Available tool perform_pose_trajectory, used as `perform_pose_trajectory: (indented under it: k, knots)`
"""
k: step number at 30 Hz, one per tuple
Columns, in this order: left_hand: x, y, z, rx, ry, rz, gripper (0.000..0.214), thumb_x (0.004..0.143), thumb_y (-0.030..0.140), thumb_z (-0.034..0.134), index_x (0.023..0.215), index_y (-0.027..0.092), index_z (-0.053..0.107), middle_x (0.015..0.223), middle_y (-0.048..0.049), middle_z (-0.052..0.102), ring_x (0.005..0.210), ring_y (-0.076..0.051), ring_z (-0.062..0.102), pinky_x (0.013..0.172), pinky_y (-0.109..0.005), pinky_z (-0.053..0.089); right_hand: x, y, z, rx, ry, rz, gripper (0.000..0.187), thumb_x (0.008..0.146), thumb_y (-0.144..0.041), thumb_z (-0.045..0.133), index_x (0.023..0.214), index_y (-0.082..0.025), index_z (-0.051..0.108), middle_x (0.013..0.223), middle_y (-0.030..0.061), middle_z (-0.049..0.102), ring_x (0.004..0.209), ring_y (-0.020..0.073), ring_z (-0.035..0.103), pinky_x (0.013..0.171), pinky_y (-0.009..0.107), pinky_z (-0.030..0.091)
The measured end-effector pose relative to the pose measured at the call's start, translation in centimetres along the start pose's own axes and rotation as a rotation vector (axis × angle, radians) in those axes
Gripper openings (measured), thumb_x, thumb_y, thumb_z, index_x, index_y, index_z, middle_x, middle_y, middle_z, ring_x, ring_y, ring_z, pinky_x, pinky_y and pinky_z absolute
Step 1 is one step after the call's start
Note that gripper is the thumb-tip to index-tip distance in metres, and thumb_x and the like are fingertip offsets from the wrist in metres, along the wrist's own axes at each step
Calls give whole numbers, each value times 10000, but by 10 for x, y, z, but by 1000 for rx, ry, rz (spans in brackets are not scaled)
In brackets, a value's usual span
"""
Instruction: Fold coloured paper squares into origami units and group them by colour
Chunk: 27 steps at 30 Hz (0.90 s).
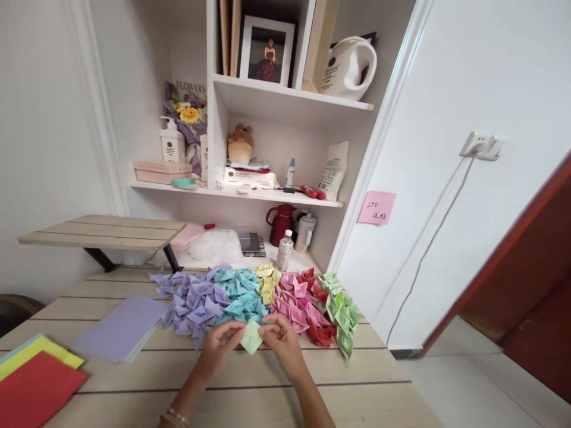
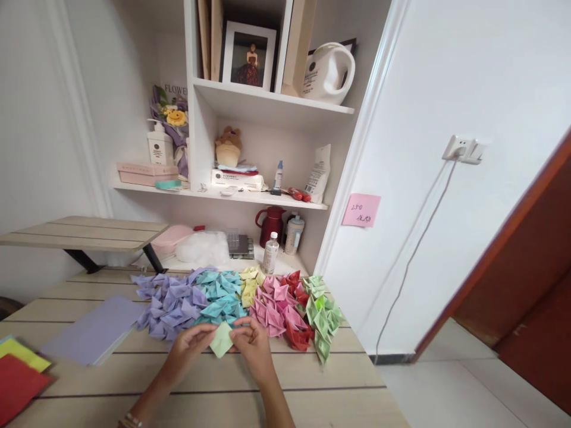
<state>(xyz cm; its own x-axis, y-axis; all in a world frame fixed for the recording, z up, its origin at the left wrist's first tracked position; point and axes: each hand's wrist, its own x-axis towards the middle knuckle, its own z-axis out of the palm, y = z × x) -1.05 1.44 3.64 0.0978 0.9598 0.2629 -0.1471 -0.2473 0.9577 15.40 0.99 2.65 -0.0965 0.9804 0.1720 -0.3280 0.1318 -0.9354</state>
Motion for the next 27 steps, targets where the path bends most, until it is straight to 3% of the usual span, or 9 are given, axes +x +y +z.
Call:
perform_pose_trajectory:
  k: [4, 8, 13, 16, 21, 24, 27]
  knots:
    - [0, -5, 3, -18, 101, -46, 167, 593, 305, 697, 662, 156, 672, 619, -29, 665, 605, -176, 616, 564, -244, 485, 0, 5, 4, -11, -1, -18, 336, 540, -394, 762, 725, -150, 624, 629, 14, 641, 570, 148, 604, 566, 280, 518]
    - [1, -8, 0, 16, 129, -50, 201, 587, 331, 693, 670, 148, 694, 700, -65, 696, 693, -215, 635, 635, -279, 503, 0, 8, 4, -123, 18, -33, 363, 468, -304, 804, 765, -148, 666, 578, -2, 619, 526, 131, 575, 507, 231, 476]
    - [2, -13, -1, 25, 50, -16, 240, 564, 295, 721, 761, 159, 707, 786, -77, 683, 758, -223, 633, 668, -286, 514, 1, 8, 0, -183, 63, -80, 265, 524, -274, 774, 742, -148, 693, 522, -33, 558, 446, 73, 477, 427, 178, 397]
    - [2, -14, -1, 69, 11, 40, 283, 525, 266, 748, 787, 169, 708, 775, -63, 667, 754, -215, 627, 677, -286, 515, 0, 5, -3, -163, 23, -69, 297, 551, -288, 759, 807, -152, 692, 545, -28, 583, 457, 79, 493, 450, 191, 414]
    - [3, -10, -6, 378, 48, 209, 192, 550, 303, 731, 722, 218, 725, 653, -40, 652, 636, -194, 592, 623, -274, 497, -1, 0, -4, -264, -19, -99, 295, 602, -342, 723, 836, -164, 698, 745, 47, 688, 655, 181, 618, 621, 296, 497]
    - [3, -7, -9, 422, 68, 246, 160, 569, 301, 722, 712, 230, 728, 670, -50, 664, 648, -207, 598, 628, -278, 482, -1, -2, -4, -265, -59, -139, 283, 657, -371, 678, 868, -183, 693, 854, 66, 695, 769, 214, 630, 706, 332, 495]
    - [2, -5, -9, 418, 65, 241, 106, 585, 296, 711, 666, 229, 727, 657, -52, 663, 651, -212, 599, 631, -280, 471, -1, -5, -5, -266, -104, -160, 281, 709, -395, 628, 892, -190, 685, 832, 58, 697, 745, 198, 631, 672, 308, 497]
